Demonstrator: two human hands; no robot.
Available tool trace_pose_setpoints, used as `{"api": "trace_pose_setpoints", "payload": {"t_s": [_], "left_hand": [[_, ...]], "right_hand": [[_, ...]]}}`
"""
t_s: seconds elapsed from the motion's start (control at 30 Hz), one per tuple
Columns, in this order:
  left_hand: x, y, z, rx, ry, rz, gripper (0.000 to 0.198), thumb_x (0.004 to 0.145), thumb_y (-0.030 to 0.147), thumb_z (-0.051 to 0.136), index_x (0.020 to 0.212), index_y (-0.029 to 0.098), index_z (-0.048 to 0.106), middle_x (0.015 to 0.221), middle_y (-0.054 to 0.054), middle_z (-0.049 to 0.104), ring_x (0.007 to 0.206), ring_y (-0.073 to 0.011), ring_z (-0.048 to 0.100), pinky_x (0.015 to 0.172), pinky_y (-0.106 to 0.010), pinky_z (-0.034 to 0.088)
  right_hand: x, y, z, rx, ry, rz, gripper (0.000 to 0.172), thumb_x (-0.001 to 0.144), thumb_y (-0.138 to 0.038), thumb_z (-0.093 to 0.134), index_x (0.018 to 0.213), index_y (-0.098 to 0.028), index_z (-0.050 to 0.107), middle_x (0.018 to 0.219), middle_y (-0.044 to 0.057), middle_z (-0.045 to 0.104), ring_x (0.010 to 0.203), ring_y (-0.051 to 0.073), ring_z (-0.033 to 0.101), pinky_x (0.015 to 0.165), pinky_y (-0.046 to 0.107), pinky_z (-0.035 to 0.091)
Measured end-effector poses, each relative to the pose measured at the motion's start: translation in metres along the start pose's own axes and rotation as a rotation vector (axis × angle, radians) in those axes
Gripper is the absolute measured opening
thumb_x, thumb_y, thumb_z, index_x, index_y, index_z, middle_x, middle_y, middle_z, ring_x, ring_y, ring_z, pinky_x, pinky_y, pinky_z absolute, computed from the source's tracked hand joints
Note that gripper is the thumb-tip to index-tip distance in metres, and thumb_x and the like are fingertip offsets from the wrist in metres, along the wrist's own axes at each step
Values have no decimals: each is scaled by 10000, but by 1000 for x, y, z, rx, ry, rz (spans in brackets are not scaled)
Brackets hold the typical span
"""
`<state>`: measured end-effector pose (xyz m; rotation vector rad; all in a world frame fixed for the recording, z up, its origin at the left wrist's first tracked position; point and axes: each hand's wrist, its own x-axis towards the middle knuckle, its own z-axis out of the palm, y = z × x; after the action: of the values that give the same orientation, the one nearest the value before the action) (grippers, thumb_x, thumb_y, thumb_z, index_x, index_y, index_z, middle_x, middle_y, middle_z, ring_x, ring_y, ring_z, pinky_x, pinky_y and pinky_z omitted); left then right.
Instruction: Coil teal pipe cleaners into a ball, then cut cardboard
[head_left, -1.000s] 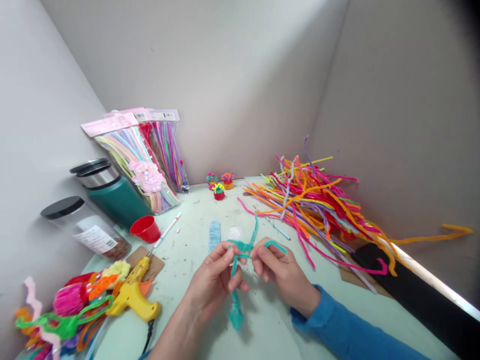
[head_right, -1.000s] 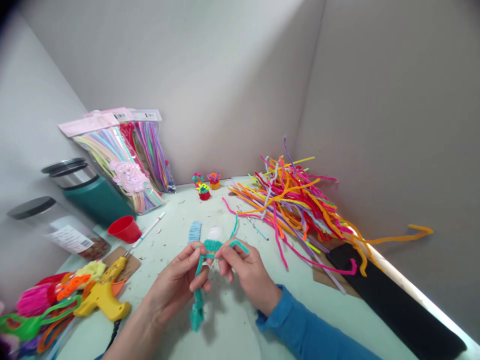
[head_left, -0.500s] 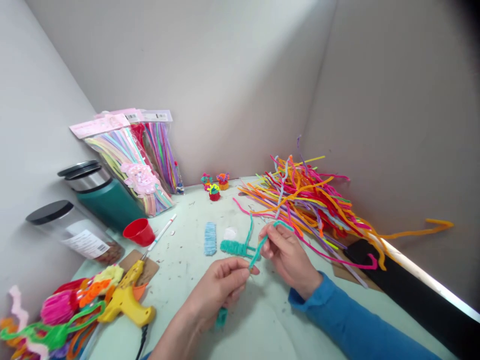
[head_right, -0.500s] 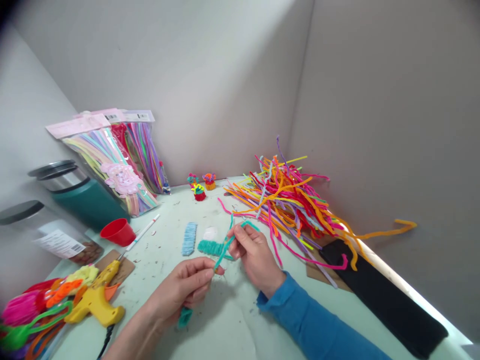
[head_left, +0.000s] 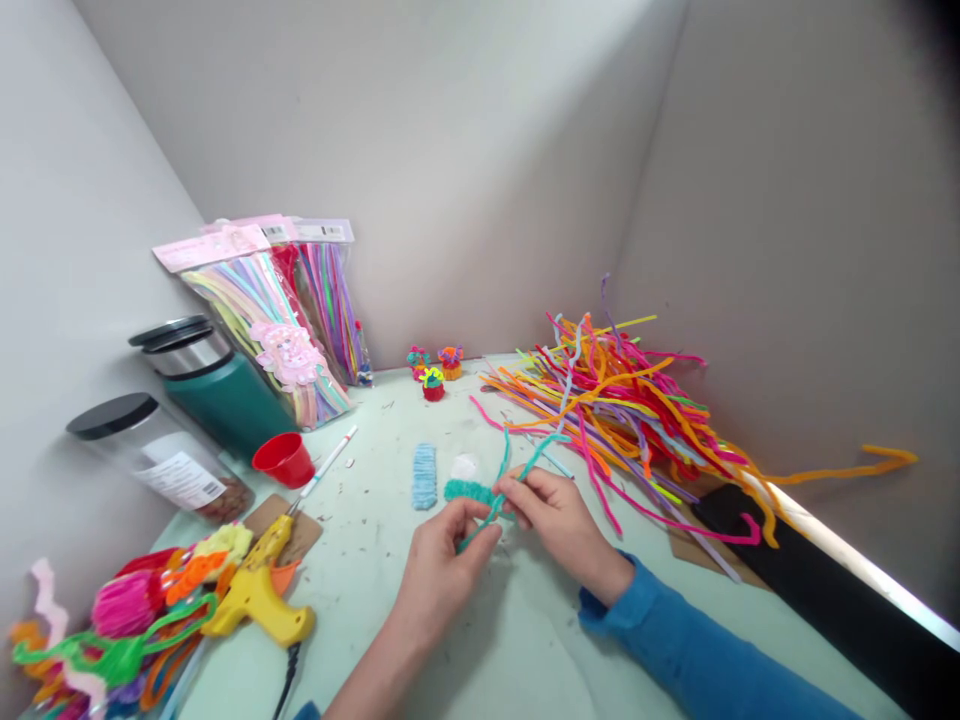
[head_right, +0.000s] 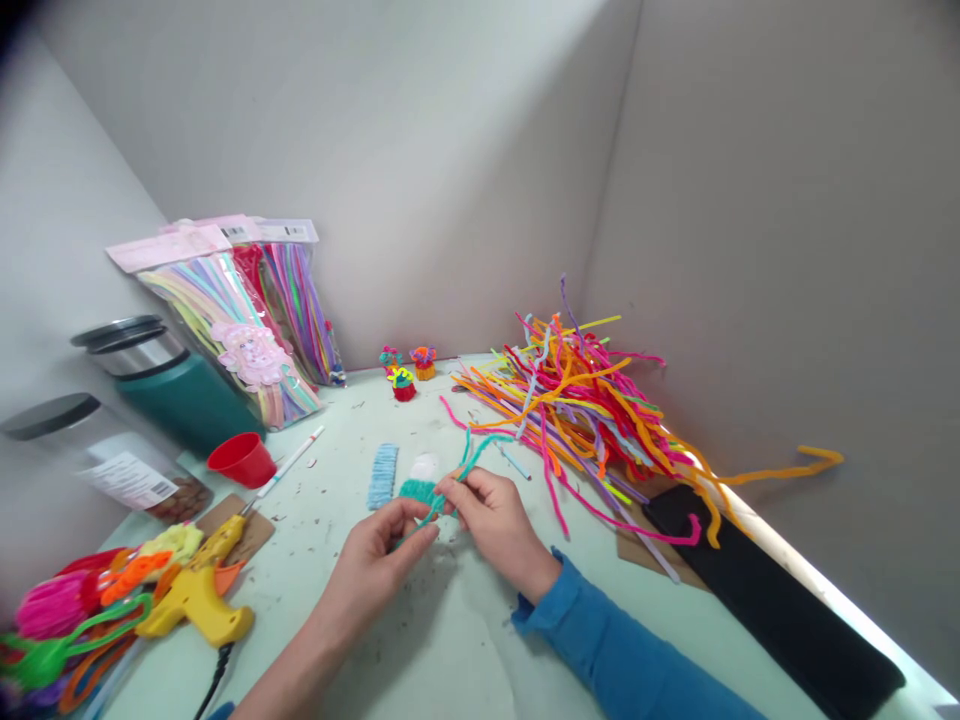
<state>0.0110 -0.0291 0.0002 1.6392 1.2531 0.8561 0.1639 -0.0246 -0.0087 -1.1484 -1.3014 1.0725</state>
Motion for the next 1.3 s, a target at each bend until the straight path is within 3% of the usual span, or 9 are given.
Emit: {"api": "trace_pose_setpoints", "payload": {"t_s": [0.1, 0.2, 0.33, 0.53, 0.63, 0.77, 0.87, 1.07, 1.3], "left_hand": [[-1, 1, 0, -17, -9, 25, 230, 784, 358, 534, 754, 153, 635, 603, 20, 492, 558, -97, 382, 529, -214, 288], [-1, 3, 0, -196, -59, -84, 246, 772, 376, 557, 732, 143, 625, 521, 49, 408, 471, -67, 306, 454, -198, 231], [-3, 3, -3, -631, -253, -306, 243, 765, 384, 573, 768, 142, 590, 440, 103, 259, 378, -31, 102, 381, -195, 72], [-4, 3, -5, -878, -521, -374, 207, 727, 324, 631, 702, 127, 575, 410, 109, 258, 353, -11, 81, 356, -168, 86], [-3, 3, -3, -834, -422, -363, 245, 770, 363, 592, 764, 118, 602, 454, 70, 395, 333, -14, 214, 362, -169, 216], [-2, 4, -4, -713, -352, -266, 236, 770, 328, 609, 851, 107, 621, 686, -29, 584, 536, -81, 529, 574, -225, 413], [-2, 6, -5, -634, -283, -245, 228, 715, 307, 665, 838, 121, 621, 679, -19, 585, 545, -92, 523, 546, -225, 411], [2, 6, -2, -453, -115, -267, 278, 607, 329, 736, 774, 133, 631, 584, 14, 570, 462, -68, 423, 432, -193, 351], [4, -1, -3, -448, -125, -204, 248, 660, 352, 700, 686, 137, 577, 560, 20, 538, 438, -59, 400, 432, -197, 324]], "right_hand": [[2, -1, 0, -1, 36, 22, 268, 811, -352, 551, 647, -143, 586, 519, -38, 491, 475, 81, 414, 482, 212, 345], [2, -3, 2, 39, 52, 40, 257, 800, -353, 558, 654, -144, 584, 534, -33, 517, 467, 76, 414, 476, 209, 347], [0, -4, 2, 113, 37, 63, 250, 799, -354, 566, 663, -145, 582, 536, -30, 535, 458, 70, 412, 468, 203, 339], [-5, -8, 0, 228, -23, 16, 250, 809, -369, 572, 722, -142, 629, 540, -32, 535, 449, 58, 413, 456, 193, 323], [-2, -9, -7, 208, 32, -1, 241, 807, -367, 581, 729, -145, 633, 534, -30, 535, 453, 62, 425, 461, 195, 328], [8, -7, -20, 222, 195, -47, 249, 811, -391, 574, 765, -151, 623, 527, -40, 507, 471, 68, 430, 483, 201, 333], [10, -4, -23, 277, 182, -41, 259, 826, -411, 542, 824, -161, 612, 524, -50, 481, 474, 72, 430, 487, 205, 325], [3, -3, -11, 150, -88, 80, 206, 784, -352, 597, 866, -163, 611, 508, -64, 467, 472, 77, 411, 479, 206, 310], [5, 0, -12, 165, 63, 59, 314, 830, -423, 518, 766, -138, 633, 522, -26, 536, 454, 75, 431, 491, 218, 331]]}}
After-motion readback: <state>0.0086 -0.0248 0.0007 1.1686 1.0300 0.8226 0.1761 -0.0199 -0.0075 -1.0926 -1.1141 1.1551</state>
